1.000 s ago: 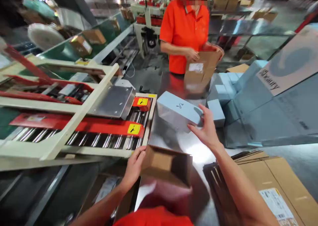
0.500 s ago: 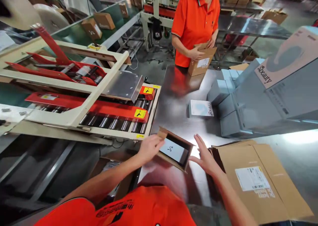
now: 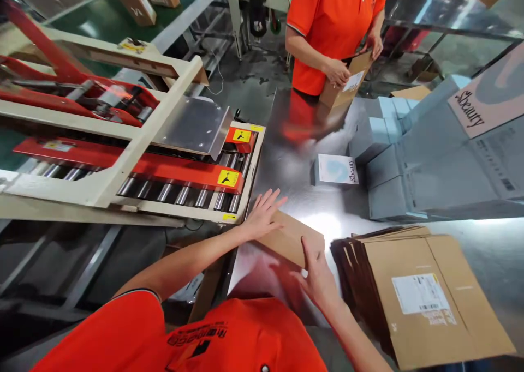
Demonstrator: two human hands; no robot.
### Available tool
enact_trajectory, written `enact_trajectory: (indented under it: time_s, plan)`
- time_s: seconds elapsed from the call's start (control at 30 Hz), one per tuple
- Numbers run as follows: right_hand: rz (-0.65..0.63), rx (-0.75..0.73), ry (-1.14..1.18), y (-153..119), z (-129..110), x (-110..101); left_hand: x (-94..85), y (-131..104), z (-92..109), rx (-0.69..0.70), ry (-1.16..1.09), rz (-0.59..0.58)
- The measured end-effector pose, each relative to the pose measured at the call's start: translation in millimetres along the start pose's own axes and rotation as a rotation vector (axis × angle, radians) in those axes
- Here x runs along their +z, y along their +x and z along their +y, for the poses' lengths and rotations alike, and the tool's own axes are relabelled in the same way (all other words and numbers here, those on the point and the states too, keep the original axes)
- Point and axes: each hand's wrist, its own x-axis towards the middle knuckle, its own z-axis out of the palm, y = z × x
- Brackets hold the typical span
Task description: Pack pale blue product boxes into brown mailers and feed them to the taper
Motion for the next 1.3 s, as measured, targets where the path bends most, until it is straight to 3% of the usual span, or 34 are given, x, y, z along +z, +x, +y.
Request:
enact_trajectory:
  time_s: [0.1, 0.17, 0.23, 0.3, 0.37, 0.47, 0.53, 0.6, 0.63, 0.7, 0.73, 0.8, 0.9, 0.97, 1.07, 1.17, 1.23, 1.3]
  plan:
    - [0.123, 0.034, -0.050, 52, -4, 9, -13.6, -2, 0, 0.071, -0.130, 0.207]
    - [0.195, 0.010, -0.024, 110, -5, -1, -19.4, -12, 1, 0.145, -0.183, 0.369]
    - [0.235, -0.047, 0.007, 182, -17, -14, -15.4, -28, 0, 0.165, -0.235, 0.425]
    - [0.186, -0.142, 0.022, 254, -47, -17, -0.5, -44, 0, 0.109, -0.294, 0.376]
    - [0.086, -0.227, 0.058, 310, -90, -6, 20.9, -56, 2, 0.014, -0.375, 0.264]
    - [-0.042, -0.274, 0.216, 342, -144, 24, 52.3, -59, 18, -0.099, -0.575, 0.048]
    - [-0.153, -0.305, 0.358, 330, -149, 34, 67.9, -53, 38, -0.182, -0.749, -0.122]
    - [-0.215, -0.348, 0.440, 294, -122, 24, 79.8, -45, 63, -0.259, -0.879, -0.289]
    - [-0.158, -0.331, 0.410, 267, -99, 11, 85.1, -42, 76, -0.284, -0.918, -0.366]
    - [0.115, -0.184, 0.217, 201, -40, -32, 96.2, -36, 100, -0.308, -0.970, -0.459]
    - [0.307, -0.009, 0.044, 165, -8, -59, 102.1, -33, 110, -0.327, -0.994, -0.489]
    - [0.508, 0.275, -0.110, 95, 57, -117, 114.6, -28, 128, -0.407, -1.060, -0.557]
    - [0.625, 0.611, -0.277, 23, 137, -188, 131.9, -17, 152, -0.605, -1.197, -0.683]
    - [0.620, 0.744, -0.326, 0, 168, -212, 139.9, -7, 168, -0.747, -1.283, -0.690]
    - [0.532, 0.808, -0.356, -11, 176, -208, 143.9, 1, 186, -0.977, -1.372, -0.641]
    - [0.462, 0.755, -0.370, -5, 153, -178, 135.7, -6, 187, -1.124, -1.482, -0.630]
    - [0.431, 0.715, -0.353, 5, 127, -160, 121.5, -16, 177, -1.172, -1.580, -0.489]
    - [0.406, 0.670, -0.310, 21, 96, -148, 98.9, -28, 161, -1.189, -1.651, -0.238]
